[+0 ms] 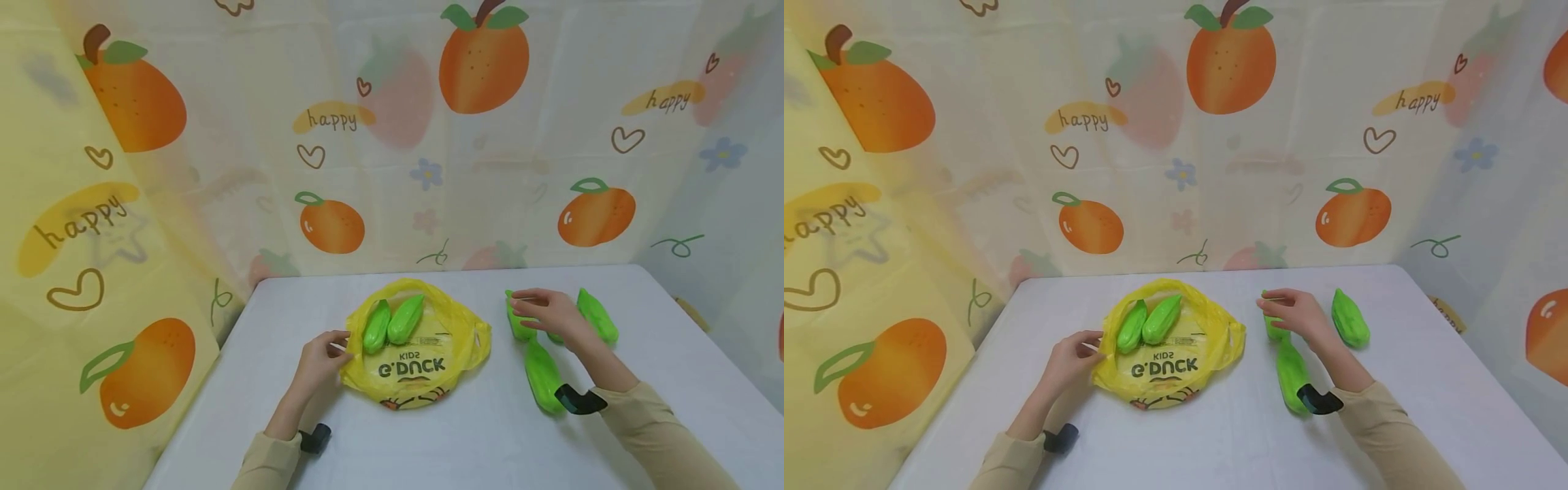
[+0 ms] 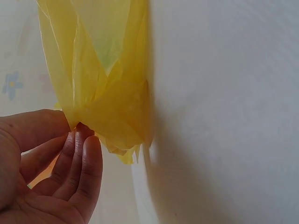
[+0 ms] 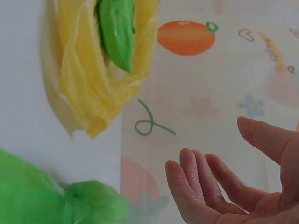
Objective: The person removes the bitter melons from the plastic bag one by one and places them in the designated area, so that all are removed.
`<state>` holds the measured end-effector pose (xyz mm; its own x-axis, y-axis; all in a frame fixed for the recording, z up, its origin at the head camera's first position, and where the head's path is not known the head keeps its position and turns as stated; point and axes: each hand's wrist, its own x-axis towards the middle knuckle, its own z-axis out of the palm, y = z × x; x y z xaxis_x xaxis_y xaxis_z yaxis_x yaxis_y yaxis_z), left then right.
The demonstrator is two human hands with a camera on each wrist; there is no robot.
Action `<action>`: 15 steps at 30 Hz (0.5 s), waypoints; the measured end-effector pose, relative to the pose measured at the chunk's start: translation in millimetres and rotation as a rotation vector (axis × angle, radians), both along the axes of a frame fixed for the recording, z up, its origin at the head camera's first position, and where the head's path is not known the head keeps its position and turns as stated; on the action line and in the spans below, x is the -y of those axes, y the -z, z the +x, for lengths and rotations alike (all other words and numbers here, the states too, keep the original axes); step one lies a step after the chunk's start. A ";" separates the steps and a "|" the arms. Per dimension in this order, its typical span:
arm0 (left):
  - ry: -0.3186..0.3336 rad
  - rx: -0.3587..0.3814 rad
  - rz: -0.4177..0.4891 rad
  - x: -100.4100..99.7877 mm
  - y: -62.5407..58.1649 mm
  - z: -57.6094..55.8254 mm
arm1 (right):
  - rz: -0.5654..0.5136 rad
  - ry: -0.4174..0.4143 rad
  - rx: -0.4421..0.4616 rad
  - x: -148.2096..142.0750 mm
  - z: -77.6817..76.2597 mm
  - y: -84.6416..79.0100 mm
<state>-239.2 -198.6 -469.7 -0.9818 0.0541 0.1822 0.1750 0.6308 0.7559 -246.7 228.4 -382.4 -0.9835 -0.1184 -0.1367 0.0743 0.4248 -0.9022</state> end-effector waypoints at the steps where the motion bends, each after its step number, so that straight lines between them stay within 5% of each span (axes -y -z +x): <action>1: 0.000 -0.003 -0.002 0.0 0.1 0.1 | -0.008 -0.001 -0.004 2.6 -1.3 0.0; 15: -0.003 0.009 -0.002 1.3 0.1 2.0 | -0.068 -0.015 0.052 38.2 -22.8 3.2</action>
